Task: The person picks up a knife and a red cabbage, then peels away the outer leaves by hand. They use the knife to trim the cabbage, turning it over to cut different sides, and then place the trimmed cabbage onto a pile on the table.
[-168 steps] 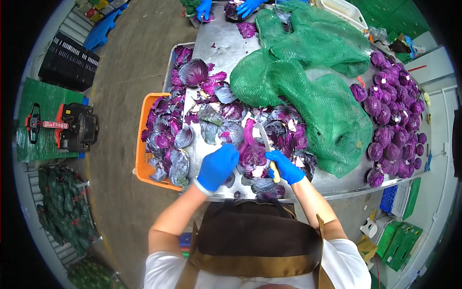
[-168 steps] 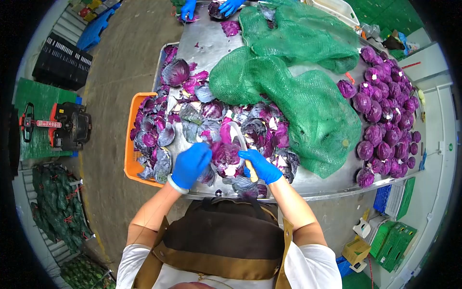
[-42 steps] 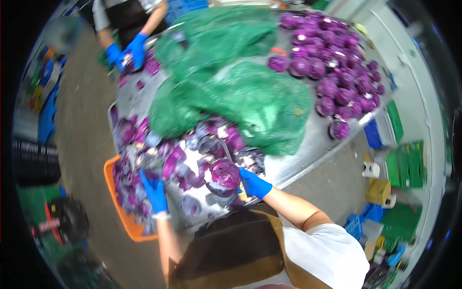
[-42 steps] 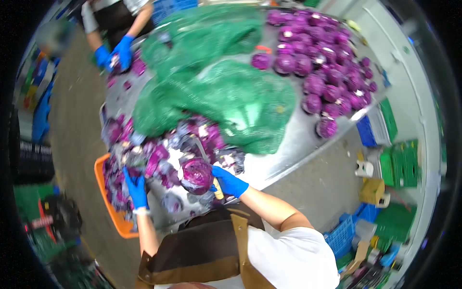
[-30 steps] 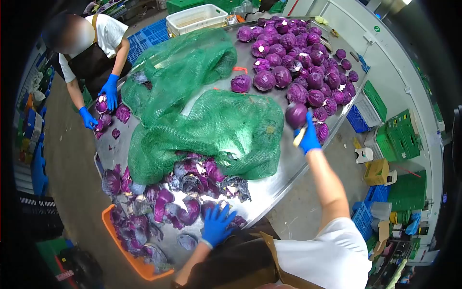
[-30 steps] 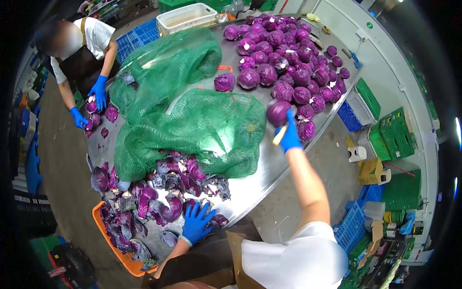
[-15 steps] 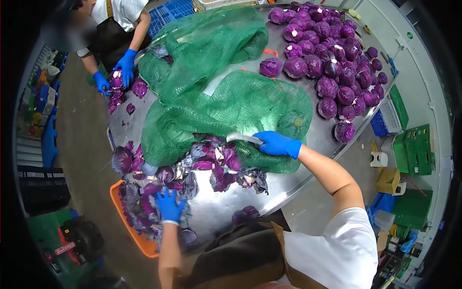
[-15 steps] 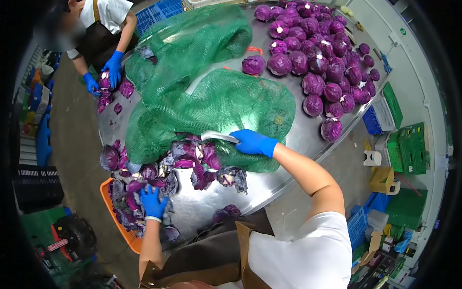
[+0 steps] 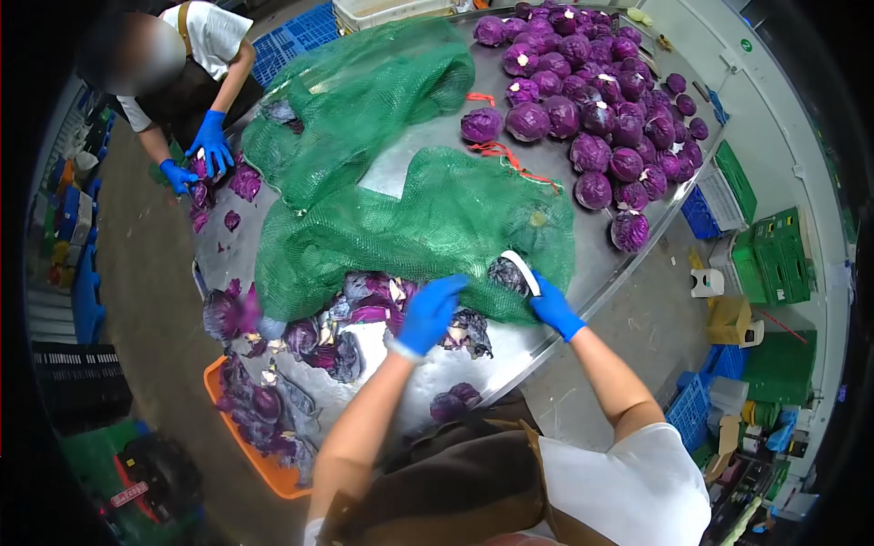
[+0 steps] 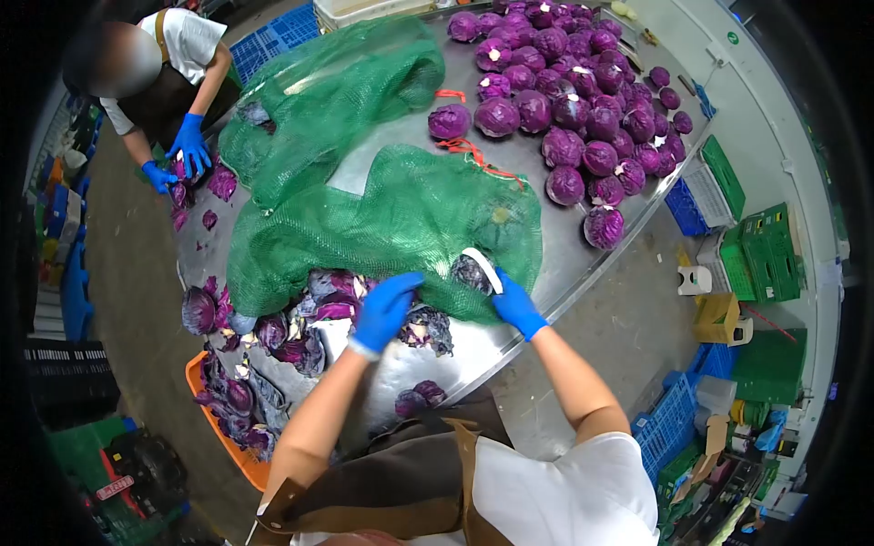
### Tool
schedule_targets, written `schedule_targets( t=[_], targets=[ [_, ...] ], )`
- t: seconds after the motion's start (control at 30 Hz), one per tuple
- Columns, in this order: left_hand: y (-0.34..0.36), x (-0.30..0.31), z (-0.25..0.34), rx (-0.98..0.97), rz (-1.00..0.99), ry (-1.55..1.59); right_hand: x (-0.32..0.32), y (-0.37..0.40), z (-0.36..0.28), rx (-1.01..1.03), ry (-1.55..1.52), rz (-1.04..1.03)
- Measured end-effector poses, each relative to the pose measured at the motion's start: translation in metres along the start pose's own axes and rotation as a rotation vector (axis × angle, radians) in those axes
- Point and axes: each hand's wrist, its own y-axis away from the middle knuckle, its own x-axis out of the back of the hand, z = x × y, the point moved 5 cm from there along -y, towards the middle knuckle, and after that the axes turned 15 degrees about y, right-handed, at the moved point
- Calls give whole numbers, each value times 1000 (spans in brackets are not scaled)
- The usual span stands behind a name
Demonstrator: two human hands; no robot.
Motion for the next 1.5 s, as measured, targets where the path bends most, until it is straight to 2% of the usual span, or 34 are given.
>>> schedule_targets(
  t=[0.03, 0.1, 0.17, 0.2, 0.23, 0.27, 0.3, 0.33, 0.37, 0.4, 0.43, 0.47, 0.5, 0.53, 0.57, 0.6, 0.67, 0.73, 0.77, 0.8, 0.83, 0.9, 0.93, 1.0, 1.07, 1.13, 1.17, 1.23, 1.27, 1.33, 1.4, 1.43, 1.47, 1.5],
  targets=[
    [-10, -26, -28, 22, -41, -19, -6, 5, -12, -146, -155, -37],
    [-22, -59, -78, 264, -61, -23, -15, -1, -5, -189, -298, -35],
    [-24, -70, -98, 492, -57, 81, -10, 10, -27, -172, -439, 27],
    [-28, -69, -92, 558, -85, 164, -7, 12, -27, -137, -74, 108],
    [-26, -61, -84, 605, 8, 178, 2, 26, -58, -74, -64, 107],
    [-23, -55, -69, 600, 28, 572, 6, 35, -77, 303, 105, 328],
    [-13, -47, -80, 617, 144, 705, 13, 48, -107, 326, 144, 277],
    [-6, -36, -77, 516, 199, 799, 23, 67, -147, 374, 145, 248],
    [-4, -17, -44, 343, 161, 724, 28, 83, -180, 557, 84, 333],
    [8, 0, -19, 291, 228, 601, 28, 91, -208, 701, 109, 383],
    [23, 23, -4, 143, 312, 202, 30, 104, -245, 844, 100, 370],
    [44, 38, 12, 97, 382, 133, 12, 102, -243, 830, -63, 310],
    [69, 50, 29, 105, 434, 243, 7, 110, -269, 883, -95, 294],
    [92, 65, 52, 63, 481, 186, -8, 118, -291, 834, -181, 134],
    [116, 78, 64, -120, 537, 271, -22, 124, -312, 766, -263, -14],
    [148, 88, 79, -158, 647, 274, -42, 130, -328, 828, -302, -80],
    [206, 95, 98, -75, 806, 409, -96, 131, -344, 929, -199, -219],
    [254, 97, 79, -72, 972, 338, -234, -41, -258, 869, 87, -519],
    [270, 95, 49, -84, 1007, 325, -222, 26, -289, 1098, 248, -466],
    [289, 86, 76, -15, 1050, 410, -210, 74, -312, 1299, 430, -408],
    [305, 84, 68, -29, 1096, 345, -213, 98, -318, 1447, 567, -382],
    [329, 77, 48, 40, 1127, 175, -230, 127, -321, 1605, 692, -401],
    [345, 73, 58, 233, 1128, 16, -238, 137, -318, 1597, 707, -443],
    [370, 64, 65, 483, 1018, -270, -273, 133, -297, 1345, 556, -641],
    [389, 61, 36, 535, 997, -531, -311, 128, -283, 1087, 402, -772],
    [407, 53, -43, 387, 1088, -741, -324, 120, -277, 912, 266, -825],
    [405, 50, -27, 380, 1143, -665, -325, 119, -276, 869, 202, -833],
    [410, 50, -2, 402, 1196, -599, -326, 147, -293, 907, 156, -784],
    [411, 53, 12, 485, 1191, -495, -325, 153, -296, 902, 167, -759],
    [410, 49, 10, 489, 1257, -504, -323, 158, -301, 851, 267, -735],
    [410, 44, 8, 341, 1295, -688, -316, 169, -305, 860, 267, -792],
    [411, 43, 14, 370, 1274, -673, -312, 179, -312, 1239, 265, -665],
    [410, 42, 12, 309, 1314, -686, -309, 170, -304, 1072, 320, -708],
    [410, 43, 15, 354, 1264, -665, -305, 168, -298, 993, 263, -741]
  ],
)
